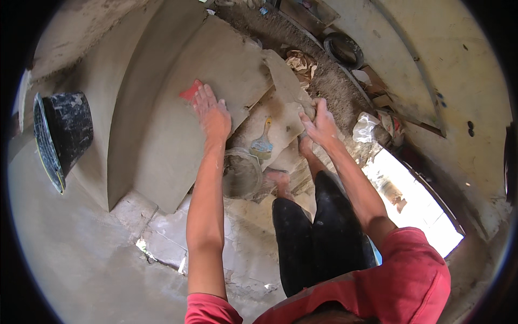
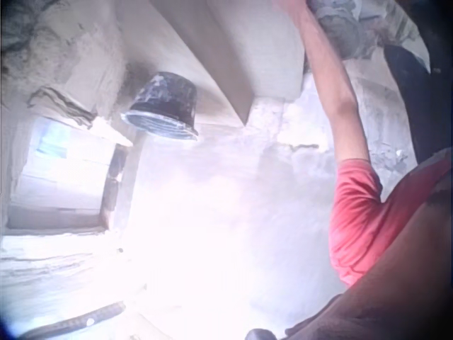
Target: The person scoops cement from a bucket and applies it to the stair treads and risers using a trowel and a float. They repeatedly smooth the surface to create a level finish.
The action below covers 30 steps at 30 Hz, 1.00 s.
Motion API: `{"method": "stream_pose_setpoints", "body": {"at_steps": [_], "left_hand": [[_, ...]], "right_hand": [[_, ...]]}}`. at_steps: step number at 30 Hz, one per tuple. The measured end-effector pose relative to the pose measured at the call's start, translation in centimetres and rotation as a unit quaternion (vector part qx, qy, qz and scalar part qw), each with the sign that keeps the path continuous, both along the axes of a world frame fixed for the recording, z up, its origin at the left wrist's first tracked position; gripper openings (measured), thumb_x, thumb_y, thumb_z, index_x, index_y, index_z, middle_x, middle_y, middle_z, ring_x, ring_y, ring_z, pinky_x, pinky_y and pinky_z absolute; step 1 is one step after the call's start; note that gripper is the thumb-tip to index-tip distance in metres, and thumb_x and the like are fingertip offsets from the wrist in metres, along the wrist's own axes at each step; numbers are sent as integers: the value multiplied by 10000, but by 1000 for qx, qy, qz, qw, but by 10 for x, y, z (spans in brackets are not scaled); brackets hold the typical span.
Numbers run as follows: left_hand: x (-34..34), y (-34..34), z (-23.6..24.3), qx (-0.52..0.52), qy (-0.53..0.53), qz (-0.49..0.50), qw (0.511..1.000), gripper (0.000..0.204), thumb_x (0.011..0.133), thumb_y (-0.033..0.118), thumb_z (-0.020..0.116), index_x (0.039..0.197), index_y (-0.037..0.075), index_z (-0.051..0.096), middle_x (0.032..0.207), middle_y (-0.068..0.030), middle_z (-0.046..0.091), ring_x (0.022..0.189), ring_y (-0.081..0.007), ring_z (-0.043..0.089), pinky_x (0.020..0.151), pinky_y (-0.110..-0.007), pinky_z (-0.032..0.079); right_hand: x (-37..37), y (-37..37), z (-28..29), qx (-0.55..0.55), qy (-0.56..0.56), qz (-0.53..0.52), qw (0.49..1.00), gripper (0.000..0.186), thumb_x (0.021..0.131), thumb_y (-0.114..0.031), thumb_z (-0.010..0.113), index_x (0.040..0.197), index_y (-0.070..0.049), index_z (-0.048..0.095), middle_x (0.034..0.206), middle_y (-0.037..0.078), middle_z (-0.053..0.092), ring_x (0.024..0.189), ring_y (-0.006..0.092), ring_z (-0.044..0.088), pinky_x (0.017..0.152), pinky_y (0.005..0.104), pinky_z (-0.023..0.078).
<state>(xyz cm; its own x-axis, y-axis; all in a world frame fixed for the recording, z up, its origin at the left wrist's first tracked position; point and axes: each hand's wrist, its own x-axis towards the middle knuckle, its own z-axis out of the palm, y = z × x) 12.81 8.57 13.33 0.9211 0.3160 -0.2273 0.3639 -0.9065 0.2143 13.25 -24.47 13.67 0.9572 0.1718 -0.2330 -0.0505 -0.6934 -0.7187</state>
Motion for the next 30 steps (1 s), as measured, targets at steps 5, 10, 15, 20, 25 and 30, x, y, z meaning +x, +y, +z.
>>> {"method": "stream_pose_setpoints", "body": {"at_steps": [5, 10, 15, 20, 25, 30], "left_hand": [[-6, 13, -1, 16, 30, 29, 999, 722, 1095, 259, 499, 1699, 7, 196, 1766, -221, 213, 1636, -379, 202, 1330, -517, 173], [-6, 11, 2, 15, 31, 28, 999, 727, 1096, 279, 499, 1699, 8, 196, 1763, -221, 222, 1634, -380, 206, 1328, -521, 183], [11, 14, 15, 8, 34, 42, 999, 720, 1104, 288, 486, 1701, 10, 191, 1771, -210, 204, 1639, -364, 198, 1327, -536, 178], [10, 19, 12, -27, 29, 66, 997, 714, 1113, 282, 465, 1707, 16, 171, 1775, -202, 198, 1643, -361, 190, 1329, -537, 168], [1, 19, -5, -17, 21, 55, 998, 706, 1109, 272, 460, 1704, 13, 182, 1770, -203, 215, 1634, -369, 213, 1327, -544, 171], [-1, 13, -12, -1, 26, 62, 998, 692, 1109, 280, 450, 1699, 17, 202, 1771, -199, 217, 1631, -372, 220, 1326, -546, 172]], "right_hand": [[25, 42, -23, -90, 35, 43, 994, 434, 1086, -414, 551, 1228, -5, 543, 997, 295, 717, 898, 519, 704, 774, 594, 549], [11, 53, -34, -117, 74, 62, 988, 436, 1113, -410, 498, 1220, 8, 562, 1031, 288, 723, 898, 522, 703, 747, 606, 552], [-10, 6, -8, -101, 60, 88, 989, 414, 1101, -403, 525, 1114, 10, 557, 1018, 318, 675, 916, 547, 662, 799, 617, 526], [24, -15, 20, -147, 9, 177, 973, 404, 1106, -408, 515, 1126, -8, 557, 1024, 275, 673, 914, 486, 692, 773, 568, 560], [124, 2, 8, -181, -135, 295, 929, 371, 1120, -380, 495, 1117, -13, 548, 903, 227, 689, 792, 449, 712, 661, 526, 574], [171, 32, 4, -134, -105, 302, 938, 423, 1126, -400, 465, 1086, 17, 522, 819, 289, 680, 774, 521, 682, 700, 588, 548]]}}
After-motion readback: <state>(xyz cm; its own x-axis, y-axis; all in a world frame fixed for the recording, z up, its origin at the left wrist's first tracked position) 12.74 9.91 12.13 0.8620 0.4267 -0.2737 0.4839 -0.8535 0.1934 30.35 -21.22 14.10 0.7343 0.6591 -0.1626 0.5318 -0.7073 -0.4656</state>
